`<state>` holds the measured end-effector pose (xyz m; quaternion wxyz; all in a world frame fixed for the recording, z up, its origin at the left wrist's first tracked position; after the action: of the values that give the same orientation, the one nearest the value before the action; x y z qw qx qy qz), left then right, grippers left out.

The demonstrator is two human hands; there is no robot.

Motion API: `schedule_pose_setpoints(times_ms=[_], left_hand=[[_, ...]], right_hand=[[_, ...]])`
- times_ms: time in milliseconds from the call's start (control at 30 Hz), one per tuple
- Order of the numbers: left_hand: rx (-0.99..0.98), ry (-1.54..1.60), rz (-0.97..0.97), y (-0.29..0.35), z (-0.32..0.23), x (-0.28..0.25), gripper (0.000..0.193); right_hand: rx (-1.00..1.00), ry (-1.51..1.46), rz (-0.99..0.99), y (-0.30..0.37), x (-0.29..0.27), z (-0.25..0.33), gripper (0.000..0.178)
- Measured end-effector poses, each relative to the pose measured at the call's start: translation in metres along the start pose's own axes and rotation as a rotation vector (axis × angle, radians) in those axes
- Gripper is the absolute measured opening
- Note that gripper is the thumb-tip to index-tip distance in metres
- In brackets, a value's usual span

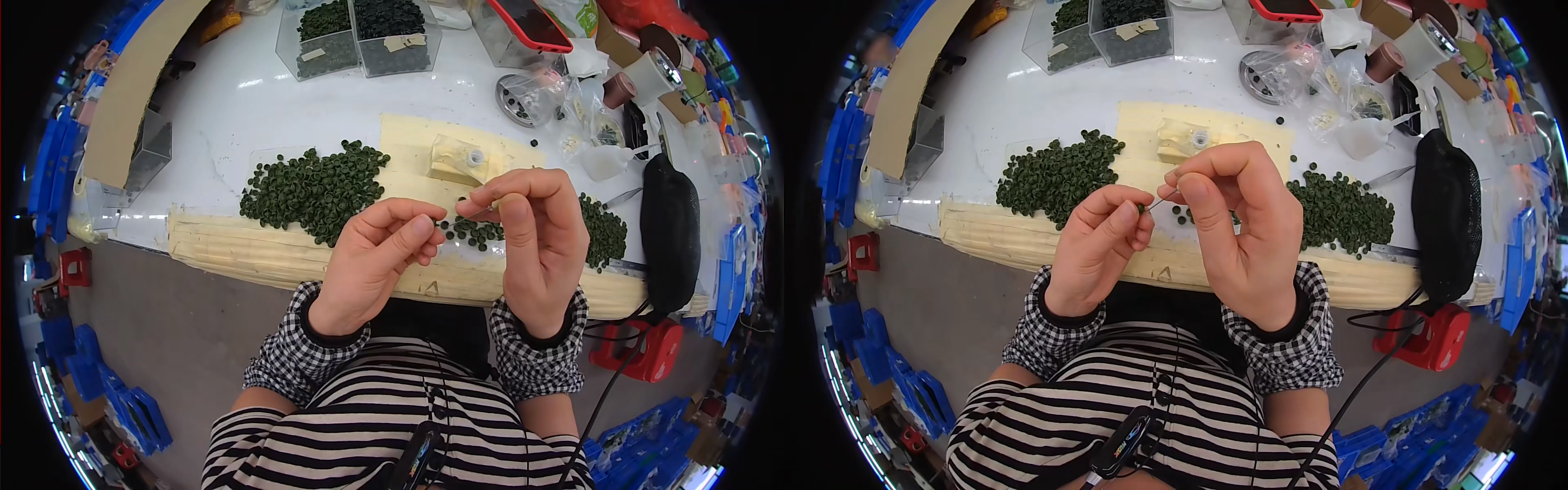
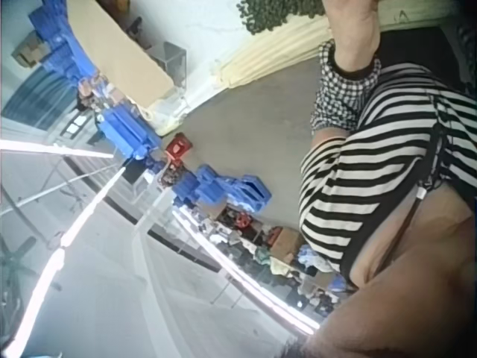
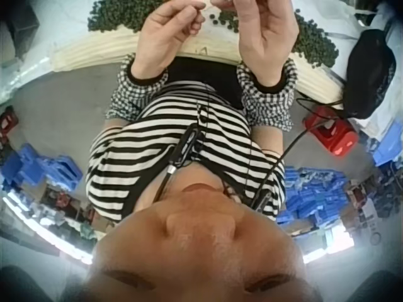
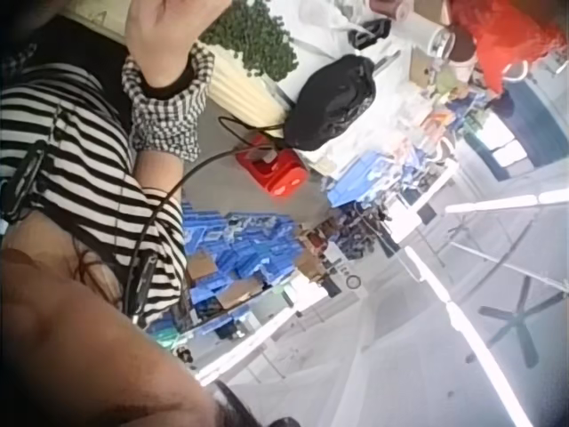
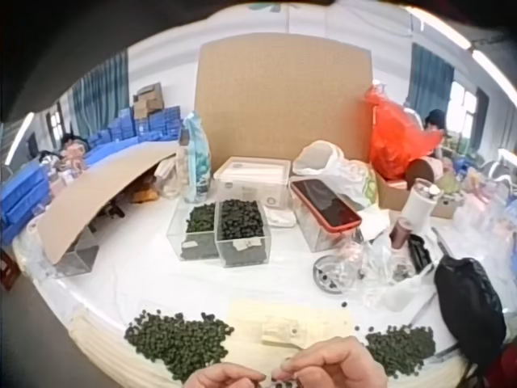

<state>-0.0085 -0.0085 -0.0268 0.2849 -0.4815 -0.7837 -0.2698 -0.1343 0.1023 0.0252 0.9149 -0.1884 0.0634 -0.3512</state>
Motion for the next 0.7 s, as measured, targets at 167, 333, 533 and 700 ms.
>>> schedule_pose_setpoints(times_ms=[167,333,533,700], left_hand=[[-0.037,-0.02,0.015,0.0006,0.0002,-0.0003,0.022],[-0.046,0.0,0.005,0.0009,0.0018,0.0002,0.021],[-0.046,0.005,-0.012,0.001,0.0025,-0.0003,0.02],[-0.052,0.005,-0.024,0.001,0.0022,0.0013,0.02]], right_hand=[[0.004,0.0,0.031,0.0,0.0007,-0.0012,0.012],[0.036,-0.009,0.043,0.0015,0.0028,-0.0013,0.011],[0.001,0.043,0.056,0.0007,0.0039,-0.0036,0.01],[-0.015,0.089,0.073,0.0001,0.0027,-0.0039,0.01]])
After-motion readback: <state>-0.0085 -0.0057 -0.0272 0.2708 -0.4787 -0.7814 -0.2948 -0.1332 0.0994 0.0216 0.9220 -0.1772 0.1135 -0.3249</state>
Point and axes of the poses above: each hand's wrist, its own y-axis away from the middle knuckle, its own x-axis out of the palm, z = x × y, the point moved 2 cm from there along -y, towards the middle knuckle
